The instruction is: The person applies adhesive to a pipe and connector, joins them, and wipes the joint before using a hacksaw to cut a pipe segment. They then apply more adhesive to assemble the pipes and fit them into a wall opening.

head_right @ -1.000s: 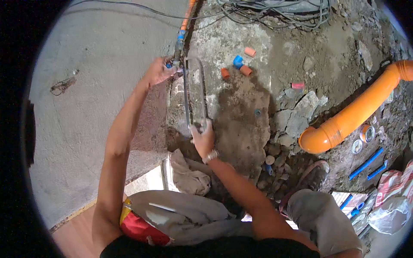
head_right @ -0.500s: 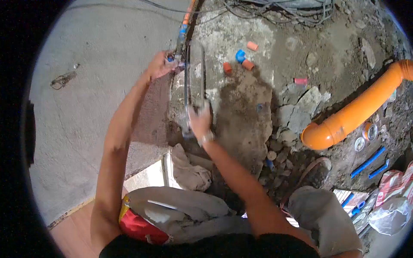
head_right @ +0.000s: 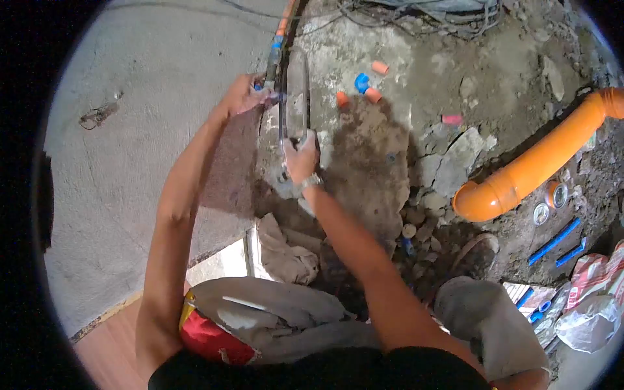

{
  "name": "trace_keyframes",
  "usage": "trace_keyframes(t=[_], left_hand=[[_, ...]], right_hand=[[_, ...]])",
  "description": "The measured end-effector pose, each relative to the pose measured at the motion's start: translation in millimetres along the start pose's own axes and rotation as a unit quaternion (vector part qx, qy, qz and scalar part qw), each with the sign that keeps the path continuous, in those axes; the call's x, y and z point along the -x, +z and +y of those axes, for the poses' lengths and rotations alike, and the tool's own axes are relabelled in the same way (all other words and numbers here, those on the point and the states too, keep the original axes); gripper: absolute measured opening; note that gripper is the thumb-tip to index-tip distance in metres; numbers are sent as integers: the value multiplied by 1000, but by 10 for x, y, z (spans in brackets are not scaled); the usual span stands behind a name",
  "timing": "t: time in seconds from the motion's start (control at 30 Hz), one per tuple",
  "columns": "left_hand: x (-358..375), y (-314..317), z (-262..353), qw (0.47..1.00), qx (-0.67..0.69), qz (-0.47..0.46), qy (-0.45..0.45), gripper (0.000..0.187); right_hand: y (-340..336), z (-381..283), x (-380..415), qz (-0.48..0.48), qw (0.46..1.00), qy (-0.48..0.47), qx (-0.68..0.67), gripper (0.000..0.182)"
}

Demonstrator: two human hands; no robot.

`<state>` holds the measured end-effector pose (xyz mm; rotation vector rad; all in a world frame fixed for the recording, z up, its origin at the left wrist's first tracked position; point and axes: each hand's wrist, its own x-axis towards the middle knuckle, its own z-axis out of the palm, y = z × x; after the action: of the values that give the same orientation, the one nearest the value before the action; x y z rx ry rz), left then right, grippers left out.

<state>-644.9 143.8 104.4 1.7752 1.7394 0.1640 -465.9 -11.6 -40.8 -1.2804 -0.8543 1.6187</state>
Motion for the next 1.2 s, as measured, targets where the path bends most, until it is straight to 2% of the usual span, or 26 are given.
trace_keyframes(t=[0.03,0.1,0.17,0.23,0.27,0.3,0.33,0.4,0.43,0.47,0.53,0.57,0.6,0.63,0.67,0.7,0.77,0.83,0.87,0.93,1.0,1.03,1.07,1.1,1.13,1.2], left_hand=[[-33,-54,68,1000,0,9,7,29],[43,-39,143,998,-53,2,-21,29],[61,-43,214,999,-43,26,-9,29],[94,16,182,999,-30,23,-6,30],[72,24,121,1000,22,11,5,31],[49,23,82,997,74,3,18,32],[88,46,24,997,76,0,15,32],[33,-1,-10,999,-30,26,10,32],[16,-16,45,999,-46,13,-27,31],[52,-3,102,999,-43,18,-27,31],[46,-31,166,998,-51,14,-25,29],[56,-17,186,999,5,7,-40,30],[73,15,146,999,3,-2,-44,30],[95,68,98,996,85,16,-25,30],[76,99,57,986,165,37,-4,29],[-22,33,-78,998,56,-19,-20,29],[-6,54,-138,999,34,-21,-16,27],[-5,3,-67,1000,12,-12,-13,25],[25,3,19,1000,5,-15,-22,26],[-37,35,-91,999,-2,-19,-32,27],[-47,174,-273,974,225,33,0,31],[28,191,-188,973,228,27,-5,31],[41,58,25,991,134,-1,-18,33],[59,-56,176,999,37,-25,-28,35],[41,-69,159,999,32,-19,-20,35],[-34,-131,158,997,-41,-54,-35,39]], right_hand=[[-66,-33,2,-23,1000,5,-17,37],[-324,-107,507,-32,999,19,-2,38],[-323,-89,517,-41,999,31,7,39],[-119,151,375,-21,989,-38,-140,39],[-41,25,161,-10,998,-10,-69,39],[114,-41,-97,15,999,-35,-17,38],[85,-40,-36,15,999,-30,-15,38],[6,-156,-132,-19,997,33,-66,46],[-96,-201,24,-24,997,22,-63,46],[-282,-173,455,-30,997,48,-52,44],[-372,-135,549,-44,996,64,-39,42],[-355,-84,554,-47,992,88,-72,42],[-325,-30,591,-47,986,116,-107,41],[-207,-230,422,-45,981,124,-142,39],[-9,-177,139,5,999,16,-30,36],[47,-234,-15,-6,998,17,-58,36],[-12,-382,-41,-18,996,8,-83,36],[-234,-434,290,-50,977,145,-150,36],[-307,-373,445,-53,978,140,-147,36],[-418,-318,662,-39,998,56,-11,38],[-285,-234,446,-58,990,113,-57,36],[-124,-187,223,-48,993,80,-68,36],[-30,-199,61,-38,995,37,-80,36],[-45,-260,25,-35,995,44,-86,35],[-53,-297,18,-34,995,33,-88,35],[-82,-311,30,-32,990,91,-101,36]])
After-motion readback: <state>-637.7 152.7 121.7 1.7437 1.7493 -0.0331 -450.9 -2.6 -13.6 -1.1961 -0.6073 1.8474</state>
